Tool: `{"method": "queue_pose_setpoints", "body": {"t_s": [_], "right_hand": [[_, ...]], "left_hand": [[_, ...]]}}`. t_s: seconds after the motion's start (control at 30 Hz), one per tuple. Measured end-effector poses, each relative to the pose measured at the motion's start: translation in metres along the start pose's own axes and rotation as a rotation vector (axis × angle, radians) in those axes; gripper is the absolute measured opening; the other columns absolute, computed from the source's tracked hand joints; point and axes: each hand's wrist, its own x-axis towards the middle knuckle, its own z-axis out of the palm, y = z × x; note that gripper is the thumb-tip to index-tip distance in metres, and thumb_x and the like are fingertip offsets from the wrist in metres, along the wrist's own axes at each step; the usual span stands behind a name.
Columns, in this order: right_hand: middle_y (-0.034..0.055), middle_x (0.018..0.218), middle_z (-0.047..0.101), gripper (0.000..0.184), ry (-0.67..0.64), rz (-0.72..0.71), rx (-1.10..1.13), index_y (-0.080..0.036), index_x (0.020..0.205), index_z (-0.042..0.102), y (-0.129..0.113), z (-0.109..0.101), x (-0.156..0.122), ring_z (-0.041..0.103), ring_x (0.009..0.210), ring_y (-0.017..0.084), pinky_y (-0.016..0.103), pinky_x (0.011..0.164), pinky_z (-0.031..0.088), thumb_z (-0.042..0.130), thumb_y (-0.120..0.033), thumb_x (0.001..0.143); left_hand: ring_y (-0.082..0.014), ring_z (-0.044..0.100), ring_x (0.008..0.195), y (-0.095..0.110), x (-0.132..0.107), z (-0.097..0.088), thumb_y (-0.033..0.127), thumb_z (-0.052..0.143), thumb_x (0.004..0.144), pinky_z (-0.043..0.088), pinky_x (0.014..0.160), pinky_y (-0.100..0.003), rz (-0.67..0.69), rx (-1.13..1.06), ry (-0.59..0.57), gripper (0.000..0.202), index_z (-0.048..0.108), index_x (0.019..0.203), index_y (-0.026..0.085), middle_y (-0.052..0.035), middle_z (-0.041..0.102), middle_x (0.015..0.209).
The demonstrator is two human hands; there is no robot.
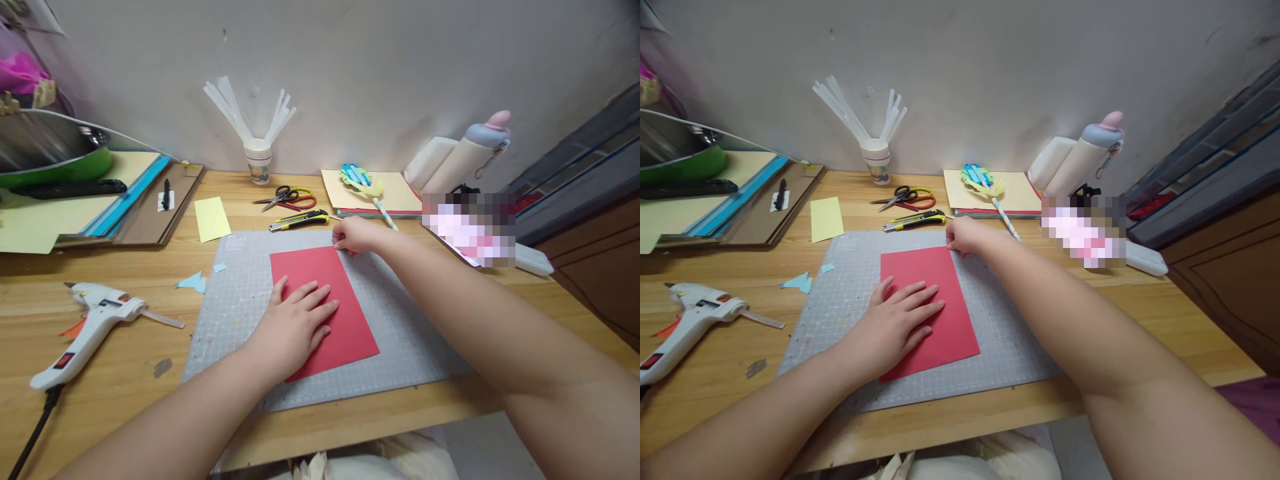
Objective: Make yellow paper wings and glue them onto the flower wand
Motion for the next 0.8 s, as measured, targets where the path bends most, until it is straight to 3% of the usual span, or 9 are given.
{"method": "queue_pose_setpoints", "body": {"t_s": [0.2, 0.33, 0.4, 0.47, 0.53, 0.63, 0.7, 0.73, 0.8], "right_hand": [[-0.0012, 0.041, 0.054, 0.003, 0.003, 0.095, 0.106, -0.015, 0.074, 0.060, -0.009, -0.001, 0.003, 0.058, 0.040, 0.015, 0.026, 0.047, 0.051, 0.062, -0.014, 0.077], [-0.0013, 0.044, 0.054, 0.005, 0.091, 0.081, 0.200, -0.015, 0.076, 0.056, -0.001, 0.007, 0.005, 0.058, 0.041, 0.014, 0.025, 0.046, 0.050, 0.057, -0.013, 0.080], [-0.0010, 0.051, 0.056, 0.003, 0.172, 0.065, 0.250, -0.016, 0.081, 0.054, 0.003, 0.011, 0.002, 0.058, 0.044, 0.012, 0.023, 0.047, 0.050, 0.052, -0.014, 0.083], [0.0011, 0.060, 0.060, 0.007, 0.268, 0.050, 0.291, -0.015, 0.089, 0.052, 0.005, 0.016, -0.007, 0.060, 0.049, 0.011, 0.023, 0.050, 0.051, 0.044, -0.017, 0.088], [0.0053, 0.075, 0.063, 0.013, 0.361, 0.017, 0.310, -0.015, 0.096, 0.050, 0.002, 0.022, -0.023, 0.063, 0.061, 0.013, 0.025, 0.057, 0.053, 0.039, -0.019, 0.090], [0.0100, 0.103, 0.061, 0.015, 0.450, -0.100, 0.290, -0.017, 0.099, 0.052, -0.010, 0.037, -0.062, 0.061, 0.091, 0.018, 0.034, 0.080, 0.051, 0.045, -0.023, 0.087], [0.0091, 0.114, 0.058, 0.019, 0.416, -0.218, 0.263, -0.020, 0.100, 0.057, -0.019, 0.052, -0.093, 0.055, 0.106, 0.020, 0.035, 0.093, 0.045, 0.053, -0.025, 0.083], [0.0106, 0.121, 0.054, 0.026, 0.361, -0.317, 0.212, -0.020, 0.107, 0.057, -0.023, 0.061, -0.107, 0.051, 0.113, 0.022, 0.038, 0.098, 0.041, 0.055, -0.028, 0.082], [0.0126, 0.138, 0.041, 0.046, 0.263, -0.349, 0.160, -0.021, 0.123, 0.052, -0.026, 0.079, -0.130, 0.041, 0.125, 0.027, 0.044, 0.104, 0.034, 0.059, -0.036, 0.080]], "left_hand": [[-0.0253, 0.039, 0.129, 0.001, -0.001, 0.001, 0.034, 0.042, 0.090, 0.004, 0.107, -0.058, 0.009, 0.001, 0.011, 0.035, 0.051, 0.125, 0.034, -0.0012, 0.046, 0.140], [-0.0252, 0.038, 0.130, 0.002, 0.000, -0.005, 0.032, 0.049, 0.087, 0.004, 0.108, -0.055, -0.009, -0.103, 0.067, 0.034, 0.055, 0.120, 0.032, -0.0023, 0.051, 0.135], [-0.0253, 0.038, 0.128, -0.003, 0.002, -0.014, 0.028, 0.055, 0.082, 0.009, 0.109, -0.052, -0.177, -0.344, 0.212, 0.032, 0.059, 0.114, 0.030, -0.0024, 0.055, 0.131], [-0.0247, 0.045, 0.121, -0.011, 0.005, -0.027, 0.026, 0.058, 0.078, 0.024, 0.105, -0.047, -0.450, -0.669, 0.411, 0.033, 0.061, 0.110, 0.027, -0.0033, 0.056, 0.127], [-0.0218, 0.057, 0.100, -0.022, 0.006, -0.042, 0.028, 0.055, 0.077, 0.044, 0.085, -0.039, -0.635, -0.849, 0.509, 0.039, 0.055, 0.115, 0.023, -0.0071, 0.054, 0.124], [-0.0131, 0.059, 0.064, -0.034, 0.005, -0.061, 0.028, 0.054, 0.075, 0.042, 0.048, -0.024, -0.797, -1.061, 0.492, 0.048, 0.044, 0.121, 0.019, -0.0114, 0.056, 0.113], [-0.0102, 0.057, 0.057, -0.038, 0.003, -0.068, 0.022, 0.057, 0.071, 0.035, 0.042, -0.020, -0.886, -1.247, 0.448, 0.052, 0.042, 0.120, 0.018, -0.0110, 0.058, 0.106], [-0.0096, 0.056, 0.056, -0.038, 0.003, -0.071, 0.018, 0.058, 0.069, 0.035, 0.041, -0.019, -0.922, -1.335, 0.427, 0.052, 0.042, 0.118, 0.018, -0.0108, 0.058, 0.104], [-0.0096, 0.057, 0.056, -0.038, 0.002, -0.074, 0.013, 0.056, 0.067, 0.036, 0.042, -0.019, -0.968, -1.483, 0.376, 0.046, 0.044, 0.111, 0.016, -0.0119, 0.059, 0.102]]}}
